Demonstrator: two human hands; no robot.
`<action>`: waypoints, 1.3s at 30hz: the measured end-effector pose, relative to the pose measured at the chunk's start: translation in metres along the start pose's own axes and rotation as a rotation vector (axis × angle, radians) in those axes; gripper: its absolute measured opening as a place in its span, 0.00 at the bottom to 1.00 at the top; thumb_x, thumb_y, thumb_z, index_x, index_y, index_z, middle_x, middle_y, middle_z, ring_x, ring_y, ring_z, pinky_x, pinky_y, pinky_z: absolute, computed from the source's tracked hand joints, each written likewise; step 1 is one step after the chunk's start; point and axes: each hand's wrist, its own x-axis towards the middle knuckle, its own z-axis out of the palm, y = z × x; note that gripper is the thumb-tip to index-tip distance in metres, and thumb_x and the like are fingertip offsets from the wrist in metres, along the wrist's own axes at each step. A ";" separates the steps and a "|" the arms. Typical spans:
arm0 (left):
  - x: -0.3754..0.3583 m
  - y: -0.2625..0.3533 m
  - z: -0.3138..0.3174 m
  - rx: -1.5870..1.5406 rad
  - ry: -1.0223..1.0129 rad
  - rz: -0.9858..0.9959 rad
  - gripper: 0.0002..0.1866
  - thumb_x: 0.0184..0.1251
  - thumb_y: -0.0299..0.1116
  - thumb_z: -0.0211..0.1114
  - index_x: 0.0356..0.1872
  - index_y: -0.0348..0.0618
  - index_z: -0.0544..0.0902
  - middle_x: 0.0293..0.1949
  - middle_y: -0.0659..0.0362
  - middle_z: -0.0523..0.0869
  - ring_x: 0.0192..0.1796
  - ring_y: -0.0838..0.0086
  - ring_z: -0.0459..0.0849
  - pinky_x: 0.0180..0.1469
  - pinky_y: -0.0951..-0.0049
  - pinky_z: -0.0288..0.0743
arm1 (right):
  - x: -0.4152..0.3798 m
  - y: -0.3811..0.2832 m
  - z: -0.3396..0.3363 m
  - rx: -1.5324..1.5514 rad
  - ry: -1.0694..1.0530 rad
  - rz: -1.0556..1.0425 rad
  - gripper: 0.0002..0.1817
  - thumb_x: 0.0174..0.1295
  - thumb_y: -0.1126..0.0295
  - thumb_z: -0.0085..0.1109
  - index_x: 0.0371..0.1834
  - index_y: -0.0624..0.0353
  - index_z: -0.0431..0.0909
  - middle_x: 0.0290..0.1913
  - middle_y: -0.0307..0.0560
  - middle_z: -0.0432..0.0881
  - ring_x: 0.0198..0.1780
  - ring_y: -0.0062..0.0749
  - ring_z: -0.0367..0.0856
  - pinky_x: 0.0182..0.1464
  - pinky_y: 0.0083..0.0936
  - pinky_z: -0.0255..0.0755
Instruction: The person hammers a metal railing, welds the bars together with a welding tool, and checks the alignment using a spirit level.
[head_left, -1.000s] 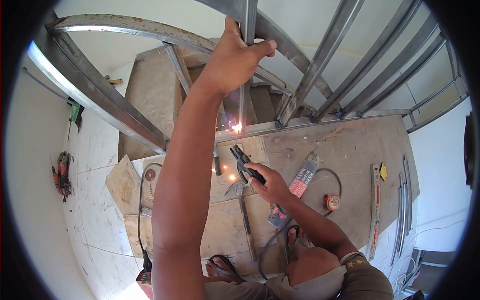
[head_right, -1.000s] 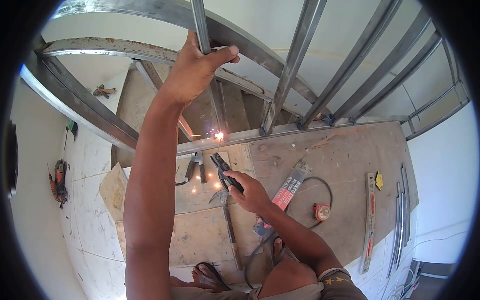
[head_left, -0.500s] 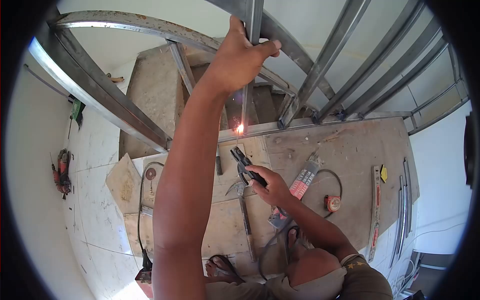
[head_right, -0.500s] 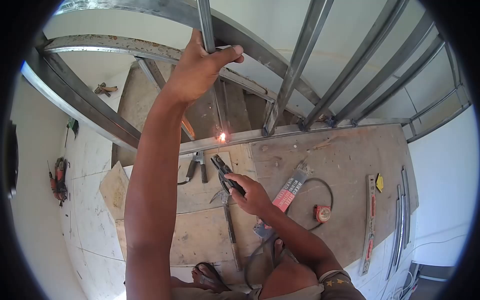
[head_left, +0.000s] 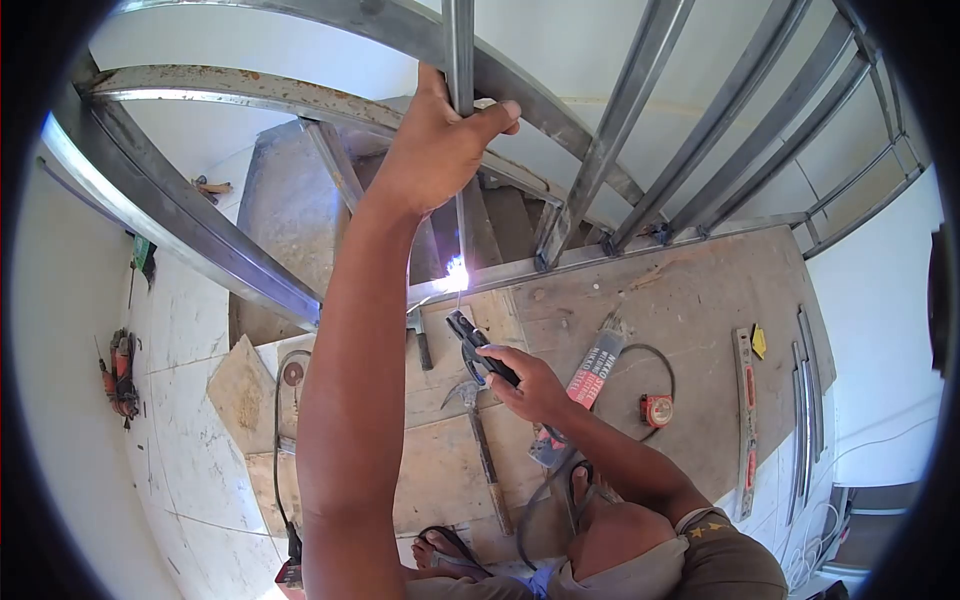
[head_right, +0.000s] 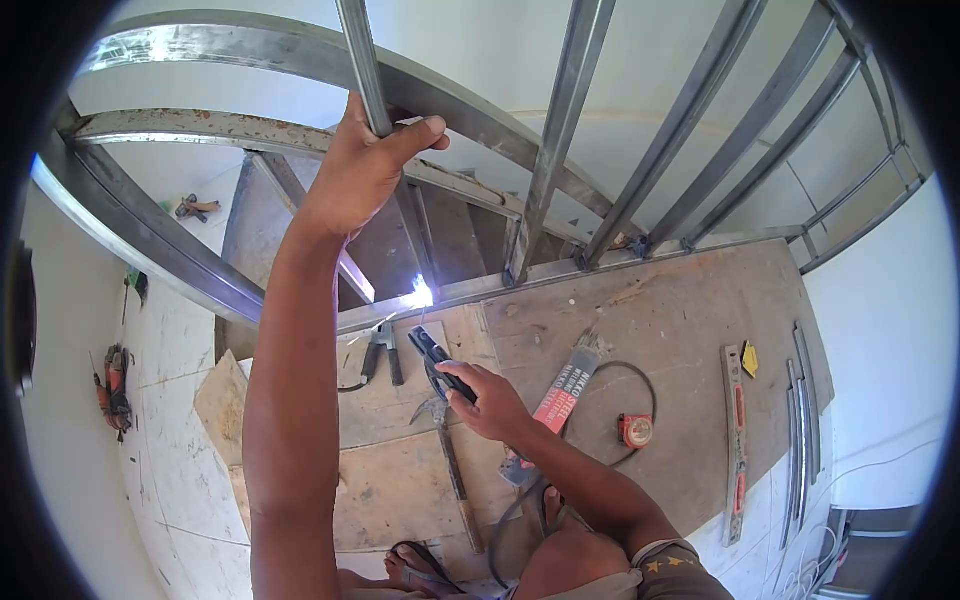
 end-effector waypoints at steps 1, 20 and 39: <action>0.000 -0.001 0.000 -0.002 -0.004 0.004 0.27 0.69 0.37 0.74 0.59 0.35 0.70 0.42 0.54 0.89 0.50 0.71 0.87 0.60 0.66 0.76 | 0.000 -0.002 -0.002 0.028 -0.056 0.094 0.24 0.70 0.72 0.61 0.70 0.55 0.76 0.61 0.59 0.84 0.60 0.54 0.85 0.61 0.39 0.78; 0.002 -0.003 0.000 -0.033 -0.001 -0.010 0.29 0.68 0.37 0.75 0.60 0.34 0.70 0.45 0.53 0.89 0.50 0.70 0.89 0.61 0.66 0.78 | -0.002 0.001 0.001 0.022 -0.007 -0.073 0.24 0.70 0.72 0.61 0.70 0.52 0.76 0.59 0.55 0.85 0.54 0.47 0.88 0.55 0.36 0.80; 0.000 -0.001 0.001 0.011 0.026 -0.031 0.30 0.67 0.41 0.75 0.62 0.36 0.71 0.41 0.57 0.90 0.51 0.72 0.87 0.63 0.67 0.72 | 0.000 0.003 -0.003 0.054 -0.043 0.075 0.24 0.70 0.72 0.60 0.69 0.56 0.76 0.60 0.57 0.85 0.53 0.47 0.87 0.57 0.36 0.78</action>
